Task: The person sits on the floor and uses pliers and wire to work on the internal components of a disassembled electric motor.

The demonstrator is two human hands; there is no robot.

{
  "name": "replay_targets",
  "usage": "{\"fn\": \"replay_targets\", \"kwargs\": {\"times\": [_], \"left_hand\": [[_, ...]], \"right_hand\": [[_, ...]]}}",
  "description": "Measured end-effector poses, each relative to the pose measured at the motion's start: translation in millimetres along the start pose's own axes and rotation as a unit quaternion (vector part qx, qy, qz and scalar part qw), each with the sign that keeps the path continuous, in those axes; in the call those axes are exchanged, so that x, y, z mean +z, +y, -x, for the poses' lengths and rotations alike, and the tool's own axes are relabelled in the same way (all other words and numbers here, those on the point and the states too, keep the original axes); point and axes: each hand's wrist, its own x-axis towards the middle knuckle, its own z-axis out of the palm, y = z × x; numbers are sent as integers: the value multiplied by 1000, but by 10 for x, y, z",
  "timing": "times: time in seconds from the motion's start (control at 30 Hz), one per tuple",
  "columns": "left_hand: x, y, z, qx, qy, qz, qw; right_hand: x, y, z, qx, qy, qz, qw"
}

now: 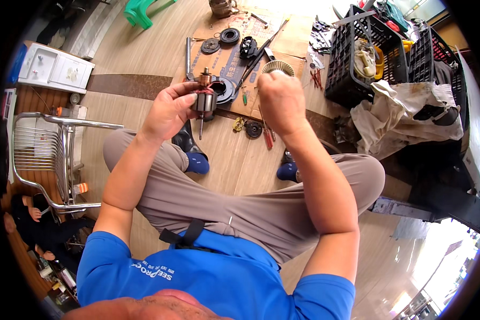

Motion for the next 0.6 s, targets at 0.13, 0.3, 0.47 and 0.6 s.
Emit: {"fn": "replay_targets", "kwargs": {"times": [0.13,0.3,0.47,0.6], "left_hand": [[97,-18,20,4,50,-131,990],[67,-112,4,28,107,-259,960],[97,-112,15,37,104,-269,957],[147,-95,42,21,89,-304,948]], "right_hand": [[-233,102,-58,5,63,23,998],[-396,67,-74,-24,92,33,995],[-234,77,10,64,-36,-84,994],[-81,-53,33,152,-145,-351,913]]}}
